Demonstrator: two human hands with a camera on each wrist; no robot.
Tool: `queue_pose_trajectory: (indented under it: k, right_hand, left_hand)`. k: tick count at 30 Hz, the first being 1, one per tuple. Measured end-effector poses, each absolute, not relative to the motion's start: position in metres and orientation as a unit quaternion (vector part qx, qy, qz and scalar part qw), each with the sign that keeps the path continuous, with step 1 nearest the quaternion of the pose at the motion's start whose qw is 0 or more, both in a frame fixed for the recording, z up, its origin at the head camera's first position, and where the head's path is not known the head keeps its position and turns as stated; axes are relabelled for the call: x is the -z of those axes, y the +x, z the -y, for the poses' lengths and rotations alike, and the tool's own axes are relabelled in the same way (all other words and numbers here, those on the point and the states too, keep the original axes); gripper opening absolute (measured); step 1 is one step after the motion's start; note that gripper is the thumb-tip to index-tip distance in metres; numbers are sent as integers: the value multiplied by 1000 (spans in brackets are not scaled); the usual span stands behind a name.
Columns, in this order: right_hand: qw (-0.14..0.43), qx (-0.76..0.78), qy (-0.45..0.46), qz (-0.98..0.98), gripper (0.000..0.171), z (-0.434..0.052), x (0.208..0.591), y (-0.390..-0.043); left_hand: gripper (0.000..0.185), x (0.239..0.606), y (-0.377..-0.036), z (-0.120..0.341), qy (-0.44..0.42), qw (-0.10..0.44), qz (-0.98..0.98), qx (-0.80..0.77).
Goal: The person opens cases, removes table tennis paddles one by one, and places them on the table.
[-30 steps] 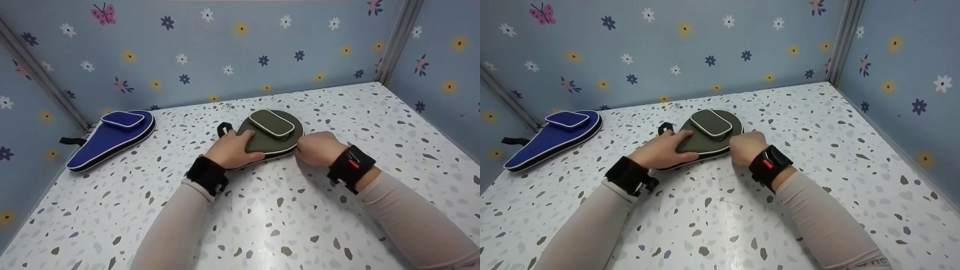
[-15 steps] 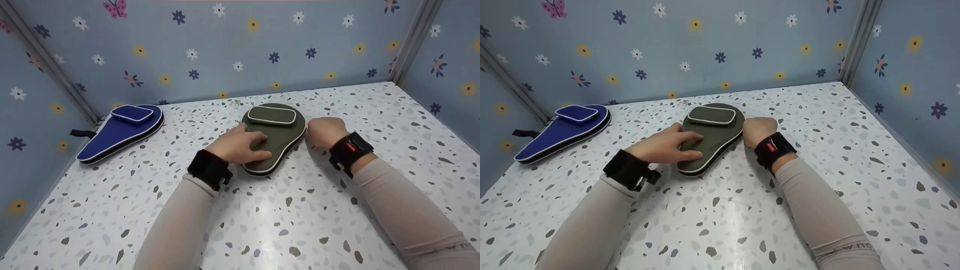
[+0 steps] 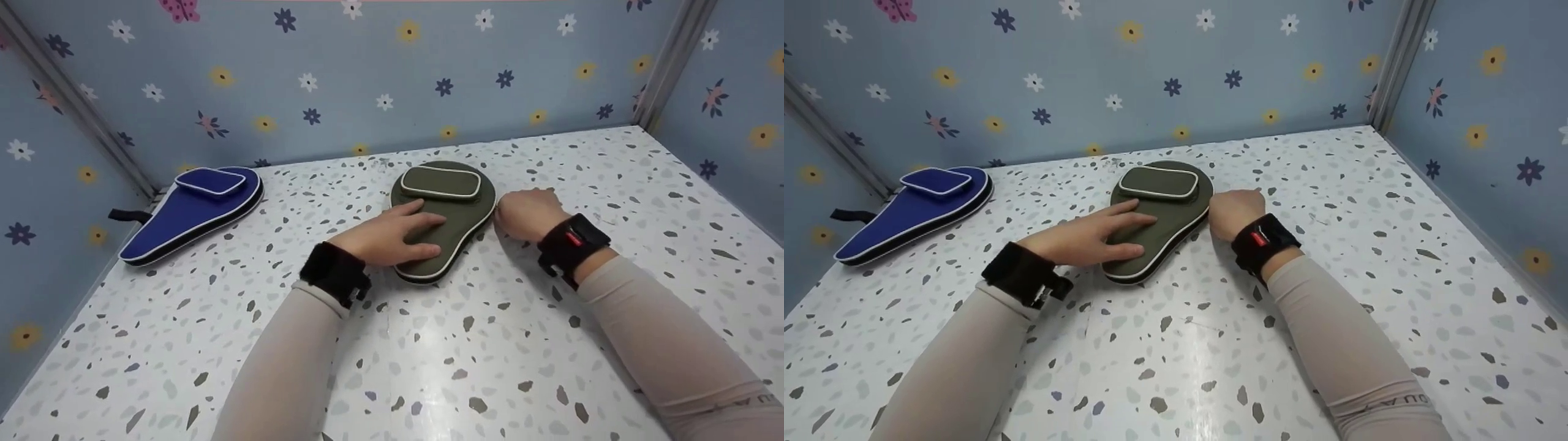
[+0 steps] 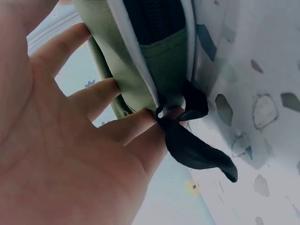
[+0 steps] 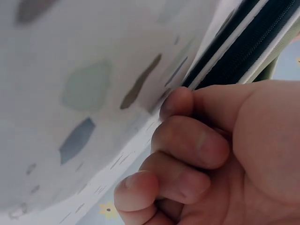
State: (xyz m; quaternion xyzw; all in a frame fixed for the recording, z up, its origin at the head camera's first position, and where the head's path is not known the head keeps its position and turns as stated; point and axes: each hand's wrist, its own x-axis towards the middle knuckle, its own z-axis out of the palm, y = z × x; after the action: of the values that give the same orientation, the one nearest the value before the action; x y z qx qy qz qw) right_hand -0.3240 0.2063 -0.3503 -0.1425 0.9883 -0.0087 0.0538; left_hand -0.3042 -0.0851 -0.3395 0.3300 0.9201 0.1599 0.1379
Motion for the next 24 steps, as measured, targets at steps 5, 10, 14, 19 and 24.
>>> queue_pose_trajectory:
  k: [5,10,14,19,24]
  right_hand:
    - [39,12,-162,-986,38,-203,352,-319]
    - [28,21,-173,-984,36,-199,354,-313]
    - [42,27,-174,-983,37,-197,354,-309]
    - [37,34,-187,-981,31,-193,353,-302]
    - [40,25,-198,-979,33,-186,349,-295]
  left_hand:
    - [69,341,-304,86,326,137,-921,-164]
    - [69,343,-304,88,325,133,-922,-165]
    - [69,343,-305,88,330,131,-921,-163]
    - [69,342,-306,86,337,125,-920,-156]
    - [70,340,-306,85,338,124,-921,-151]
